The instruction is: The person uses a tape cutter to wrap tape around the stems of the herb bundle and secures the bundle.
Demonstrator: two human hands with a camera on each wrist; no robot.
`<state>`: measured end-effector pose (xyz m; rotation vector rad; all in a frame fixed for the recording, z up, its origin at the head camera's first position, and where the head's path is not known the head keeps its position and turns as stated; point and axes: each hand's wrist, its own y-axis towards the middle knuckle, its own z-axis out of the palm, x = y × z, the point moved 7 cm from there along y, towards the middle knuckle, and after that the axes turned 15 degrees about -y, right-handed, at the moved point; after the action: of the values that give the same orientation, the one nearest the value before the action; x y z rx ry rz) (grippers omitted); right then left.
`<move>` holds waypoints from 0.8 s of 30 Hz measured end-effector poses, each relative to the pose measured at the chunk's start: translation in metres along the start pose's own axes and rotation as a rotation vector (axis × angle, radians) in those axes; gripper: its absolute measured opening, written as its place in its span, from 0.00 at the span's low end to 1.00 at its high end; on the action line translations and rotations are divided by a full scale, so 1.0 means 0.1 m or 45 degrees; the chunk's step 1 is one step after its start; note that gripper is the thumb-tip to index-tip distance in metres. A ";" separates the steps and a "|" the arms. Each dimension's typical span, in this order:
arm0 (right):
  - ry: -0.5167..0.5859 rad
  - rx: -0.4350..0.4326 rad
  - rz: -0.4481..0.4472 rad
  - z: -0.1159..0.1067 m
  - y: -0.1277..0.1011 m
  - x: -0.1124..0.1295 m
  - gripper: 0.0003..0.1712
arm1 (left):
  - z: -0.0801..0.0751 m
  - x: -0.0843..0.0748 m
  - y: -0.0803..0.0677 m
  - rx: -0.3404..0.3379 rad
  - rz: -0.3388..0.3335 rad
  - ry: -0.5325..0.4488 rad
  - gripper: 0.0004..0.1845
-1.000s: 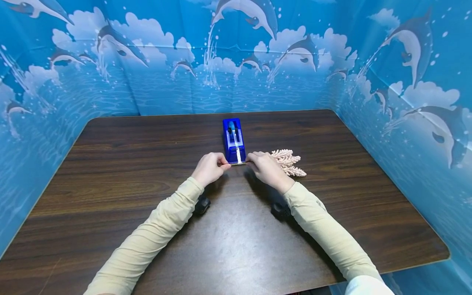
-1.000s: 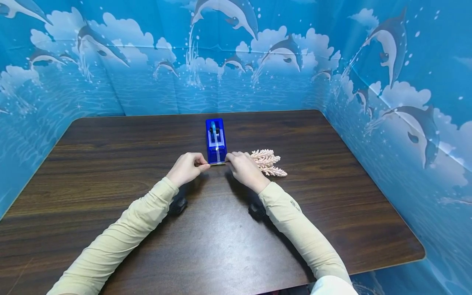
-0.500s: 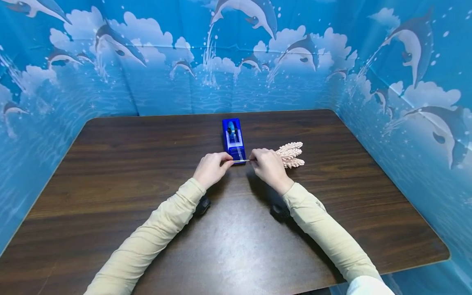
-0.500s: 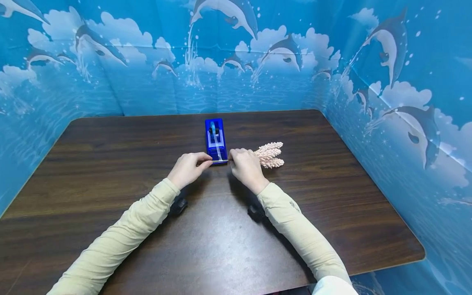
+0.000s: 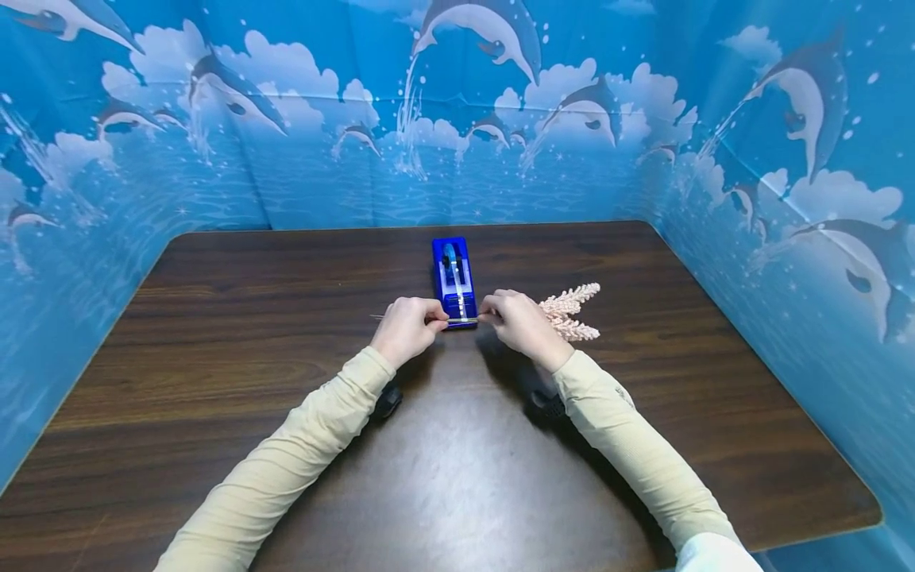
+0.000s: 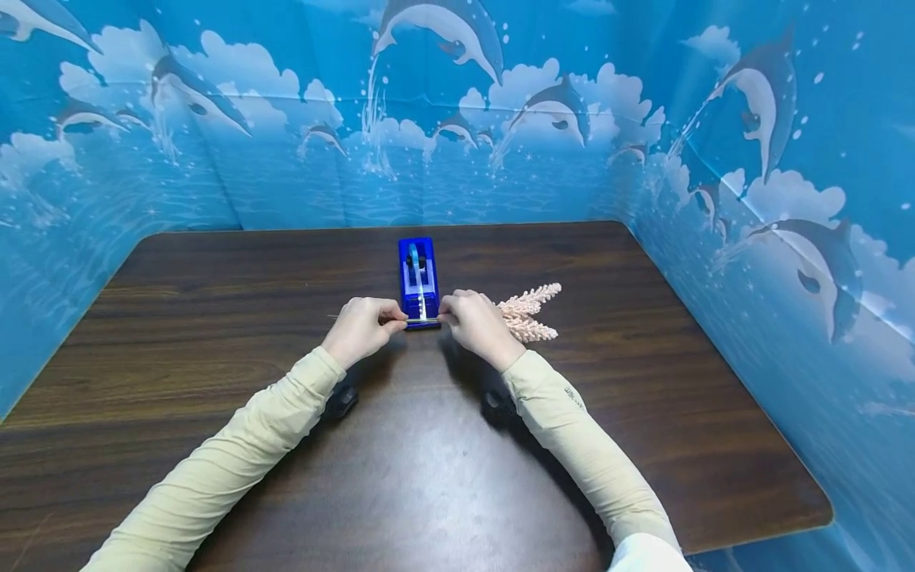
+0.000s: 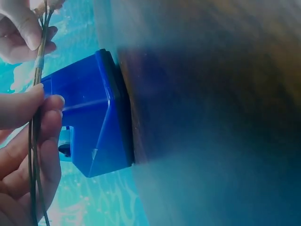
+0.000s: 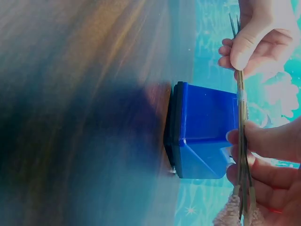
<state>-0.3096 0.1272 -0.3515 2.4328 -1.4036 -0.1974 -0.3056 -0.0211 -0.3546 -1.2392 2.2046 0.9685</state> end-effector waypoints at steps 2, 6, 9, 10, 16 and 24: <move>-0.005 0.020 -0.003 0.01 -0.01 0.00 0.02 | 0.01 0.00 0.01 -0.009 -0.004 -0.008 0.02; -0.014 0.049 -0.001 0.02 -0.02 0.01 0.02 | 0.05 0.01 0.02 -0.033 -0.038 -0.041 0.04; 0.001 0.079 0.014 0.02 -0.02 0.00 0.02 | 0.06 0.02 0.03 -0.070 -0.062 -0.068 0.05; 0.005 0.090 0.024 0.02 -0.01 -0.01 0.03 | 0.06 0.02 0.03 -0.086 -0.067 -0.073 0.05; 0.072 0.080 0.089 0.00 0.02 -0.08 0.05 | 0.06 0.04 0.06 -0.106 -0.118 -0.138 0.05; 0.087 -0.026 0.030 0.00 0.08 -0.05 0.04 | 0.10 0.13 0.05 0.022 -0.313 -0.224 0.17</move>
<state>-0.3189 0.1271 -0.3493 2.3821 -1.3938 -0.1215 -0.3168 -0.0191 -0.3681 -1.3257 1.8723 0.9190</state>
